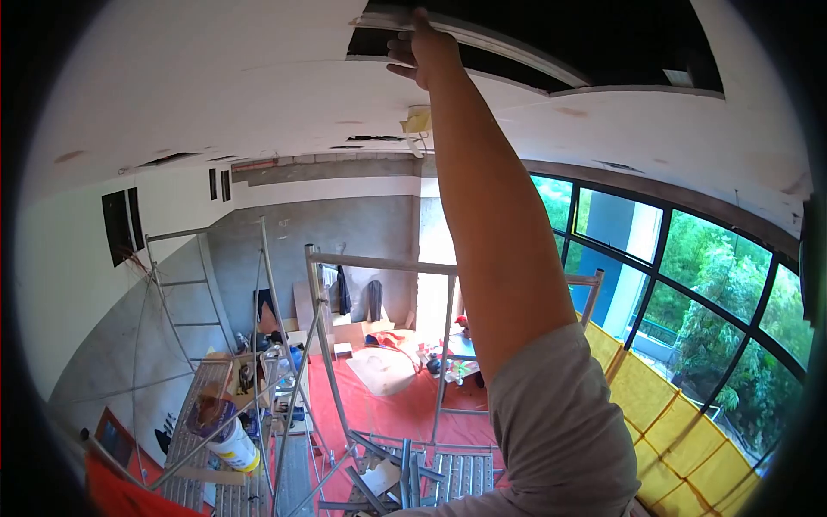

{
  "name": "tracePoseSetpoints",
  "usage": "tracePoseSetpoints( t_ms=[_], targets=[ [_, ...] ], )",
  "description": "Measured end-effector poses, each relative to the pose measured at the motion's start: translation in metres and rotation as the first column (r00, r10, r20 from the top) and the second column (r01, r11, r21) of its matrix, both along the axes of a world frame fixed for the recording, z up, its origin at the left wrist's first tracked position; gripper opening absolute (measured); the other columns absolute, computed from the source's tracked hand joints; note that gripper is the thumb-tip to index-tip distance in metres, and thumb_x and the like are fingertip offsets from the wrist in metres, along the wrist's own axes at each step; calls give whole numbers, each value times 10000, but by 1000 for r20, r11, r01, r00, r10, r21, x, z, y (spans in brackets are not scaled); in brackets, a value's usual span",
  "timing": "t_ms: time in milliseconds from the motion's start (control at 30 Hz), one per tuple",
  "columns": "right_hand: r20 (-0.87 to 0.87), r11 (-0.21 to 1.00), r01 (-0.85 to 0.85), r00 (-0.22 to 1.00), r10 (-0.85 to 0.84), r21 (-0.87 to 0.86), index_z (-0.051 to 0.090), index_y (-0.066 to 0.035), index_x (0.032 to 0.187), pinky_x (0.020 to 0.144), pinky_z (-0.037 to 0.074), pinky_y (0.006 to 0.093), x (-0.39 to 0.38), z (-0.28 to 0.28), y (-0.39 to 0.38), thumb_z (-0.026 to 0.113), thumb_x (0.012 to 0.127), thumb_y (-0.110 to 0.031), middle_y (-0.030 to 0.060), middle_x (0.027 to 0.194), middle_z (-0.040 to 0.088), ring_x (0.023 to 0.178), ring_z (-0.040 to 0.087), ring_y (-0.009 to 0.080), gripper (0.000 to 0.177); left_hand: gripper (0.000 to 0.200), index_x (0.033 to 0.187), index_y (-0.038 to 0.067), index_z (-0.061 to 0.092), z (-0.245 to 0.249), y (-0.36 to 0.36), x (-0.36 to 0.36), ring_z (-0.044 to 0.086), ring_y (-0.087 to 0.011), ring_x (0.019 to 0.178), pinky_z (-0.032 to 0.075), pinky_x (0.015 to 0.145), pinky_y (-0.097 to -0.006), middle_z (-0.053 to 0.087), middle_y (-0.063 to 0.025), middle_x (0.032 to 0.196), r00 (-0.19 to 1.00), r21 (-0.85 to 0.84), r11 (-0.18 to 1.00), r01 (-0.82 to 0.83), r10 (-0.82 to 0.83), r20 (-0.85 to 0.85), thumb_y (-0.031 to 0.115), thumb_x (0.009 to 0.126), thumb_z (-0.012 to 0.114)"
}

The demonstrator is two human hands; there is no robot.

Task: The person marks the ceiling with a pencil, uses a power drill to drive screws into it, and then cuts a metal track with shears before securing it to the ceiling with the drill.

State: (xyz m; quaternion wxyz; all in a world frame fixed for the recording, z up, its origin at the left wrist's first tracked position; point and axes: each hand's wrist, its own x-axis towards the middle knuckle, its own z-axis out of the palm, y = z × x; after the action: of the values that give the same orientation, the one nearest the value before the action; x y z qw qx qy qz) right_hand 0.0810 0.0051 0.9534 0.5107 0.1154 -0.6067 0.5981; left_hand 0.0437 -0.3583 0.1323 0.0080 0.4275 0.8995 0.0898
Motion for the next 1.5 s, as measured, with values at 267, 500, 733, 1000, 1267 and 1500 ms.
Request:
tracePoseSetpoints(
  t_ms=[267,500,733,1000,1267,1500],
  targets=[
    [-430,123,858,368,-825,498,763,-109,877,854,560,423,37,-22,90,677,873,-327,146,995,739,938,703,341,234,198,786,115,708,8,51,-14,676,-269,725,528,687,-440,696,-112,788,987,-55,986,156,-158,-20,177,879,545],
    [-523,-450,882,-320,-790,139,711,-19,1060,1056,419,481,205,-18,143,638,900,-401,201,1115,675,1097,613,374,420,200,788,113,713,3,99,-19,679,-269,724,529,687,-439,700,-111,791,949,-116,944,310,-315,-29,177,880,547],
    [-365,-616,788,-573,-733,2,554,-24,1345,955,522,471,342,-24,139,749,850,-346,245,1302,583,1142,614,408,622,202,791,111,717,-7,143,-10,681,-269,723,531,687,-438,703,-111,793,902,-192,889,417,-431,-36,176,880,548],
    [-374,-701,655,-598,-709,281,737,-134,1133,913,531,447,393,-3,141,645,909,-471,170,1098,722,1064,676,358,415,205,793,109,722,-21,196,11,684,-269,722,532,687,-438,708,-111,796,859,-276,834,478,-509,-52,175,881,550],
    [-386,-694,615,-577,-720,375,702,-110,1197,911,527,465,403,-4,138,580,942,-527,185,1139,713,1081,676,353,504,207,796,107,728,-39,245,33,687,-268,721,534,686,-437,712,-111,798,833,-349,797,493,-548,-72,174,882,551],
    [-395,-763,268,-728,-561,589,657,-25,1222,908,551,456,404,-9,126,561,961,-551,211,1146,702,1088,676,361,595,209,798,105,732,-53,285,48,690,-268,721,535,686,-437,715,-111,801,813,-385,769,510,-578,-77,173,882,553]
  ],
)
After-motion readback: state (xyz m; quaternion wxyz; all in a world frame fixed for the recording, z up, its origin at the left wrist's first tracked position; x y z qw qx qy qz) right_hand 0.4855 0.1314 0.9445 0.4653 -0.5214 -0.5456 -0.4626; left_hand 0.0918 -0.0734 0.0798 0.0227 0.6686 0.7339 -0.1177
